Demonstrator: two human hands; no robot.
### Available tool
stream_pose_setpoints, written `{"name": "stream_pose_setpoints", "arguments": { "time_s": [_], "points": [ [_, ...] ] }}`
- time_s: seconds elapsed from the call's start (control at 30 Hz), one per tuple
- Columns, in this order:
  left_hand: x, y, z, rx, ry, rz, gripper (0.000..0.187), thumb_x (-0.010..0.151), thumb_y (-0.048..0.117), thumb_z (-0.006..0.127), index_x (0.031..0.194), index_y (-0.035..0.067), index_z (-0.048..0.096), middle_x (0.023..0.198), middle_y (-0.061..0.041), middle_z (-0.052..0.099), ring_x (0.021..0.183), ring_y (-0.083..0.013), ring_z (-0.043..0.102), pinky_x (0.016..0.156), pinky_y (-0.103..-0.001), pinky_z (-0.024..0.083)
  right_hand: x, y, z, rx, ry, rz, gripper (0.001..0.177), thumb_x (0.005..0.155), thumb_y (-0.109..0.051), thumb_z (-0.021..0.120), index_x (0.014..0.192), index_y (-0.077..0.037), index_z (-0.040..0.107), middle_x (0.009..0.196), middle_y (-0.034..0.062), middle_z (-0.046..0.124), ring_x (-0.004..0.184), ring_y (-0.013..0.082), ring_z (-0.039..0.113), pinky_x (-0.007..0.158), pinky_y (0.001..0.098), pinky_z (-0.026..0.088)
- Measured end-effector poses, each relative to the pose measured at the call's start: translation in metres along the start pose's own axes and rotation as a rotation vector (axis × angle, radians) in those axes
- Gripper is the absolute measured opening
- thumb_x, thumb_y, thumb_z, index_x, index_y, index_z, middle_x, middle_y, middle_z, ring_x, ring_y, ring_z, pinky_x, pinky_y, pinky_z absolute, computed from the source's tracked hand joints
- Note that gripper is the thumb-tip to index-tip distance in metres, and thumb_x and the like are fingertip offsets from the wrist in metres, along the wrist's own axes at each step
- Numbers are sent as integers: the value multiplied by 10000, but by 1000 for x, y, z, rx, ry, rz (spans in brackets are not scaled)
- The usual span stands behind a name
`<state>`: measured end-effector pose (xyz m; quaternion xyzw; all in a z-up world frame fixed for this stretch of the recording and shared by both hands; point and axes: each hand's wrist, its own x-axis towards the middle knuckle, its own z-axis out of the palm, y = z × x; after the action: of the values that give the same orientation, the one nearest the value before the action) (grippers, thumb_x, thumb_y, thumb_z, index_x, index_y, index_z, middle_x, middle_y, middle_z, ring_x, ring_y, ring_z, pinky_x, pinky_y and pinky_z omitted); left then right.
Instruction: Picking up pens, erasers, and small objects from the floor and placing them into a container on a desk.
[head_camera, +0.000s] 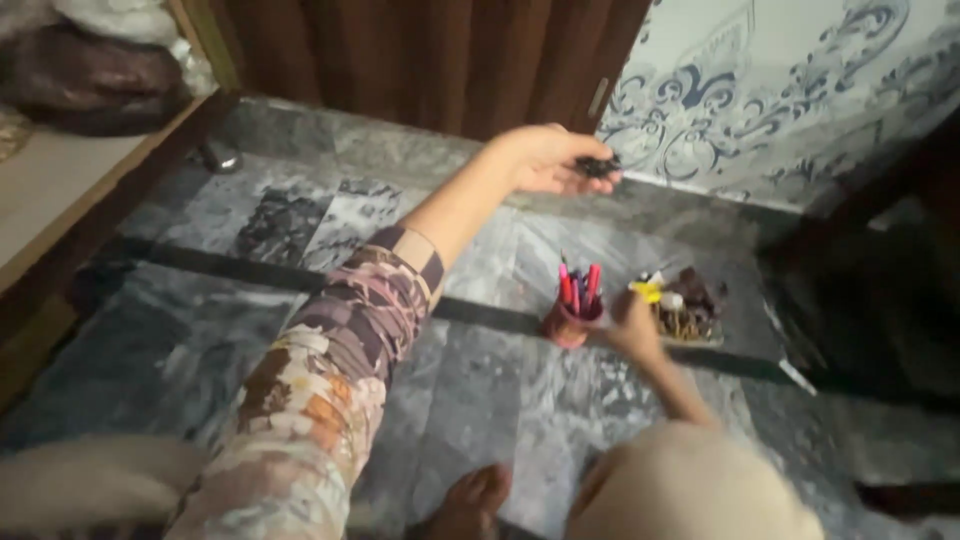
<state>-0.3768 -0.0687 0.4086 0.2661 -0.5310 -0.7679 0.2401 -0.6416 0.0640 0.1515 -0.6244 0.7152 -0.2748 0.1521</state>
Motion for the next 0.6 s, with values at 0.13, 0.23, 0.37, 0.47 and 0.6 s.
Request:
{"name": "stream_pose_setpoints", "arguments": {
  "time_s": [0.13,0.23,0.37,0.47,0.6],
  "points": [
    [70,4,-7,-16,-57,-81,270,923,145,688,1107,-52,699,1006,-180,784,800,-220,768,697,-287,627,1,19,62,241,218,-335,1058,440,-296,1036,1267,15,455,1161,194,616,1055,298,620,899,409,521],
    [114,8,-20,-30,-75,-110,278,944,143,693,1108,-80,708,1009,-193,789,794,-220,747,710,-295,631,0,1,69,424,216,-259,1289,479,-291,1006,1451,69,239,1258,208,577,1110,293,610,899,394,503],
    [123,30,-42,14,-176,-201,255,941,153,687,1102,-44,695,1033,-174,779,849,-222,766,717,-287,627,18,-36,41,451,145,37,1010,550,-243,959,1396,-30,450,1140,174,729,1025,257,720,910,370,571],
    [103,79,-60,108,-187,-244,267,942,186,686,1109,-22,709,1066,-141,784,870,-185,758,722,-258,610,49,-89,-3,452,96,-3,936,540,-256,981,1329,-34,529,1160,170,742,1042,236,732,922,361,587],
    [24,205,-50,213,-62,-68,286,934,235,679,1109,14,727,1059,-93,788,859,-147,754,746,-250,604,115,-217,-104,469,35,-168,1003,529,-273,1004,1360,-21,502,1212,158,705,1088,228,703,921,386,578]
  ]
}}
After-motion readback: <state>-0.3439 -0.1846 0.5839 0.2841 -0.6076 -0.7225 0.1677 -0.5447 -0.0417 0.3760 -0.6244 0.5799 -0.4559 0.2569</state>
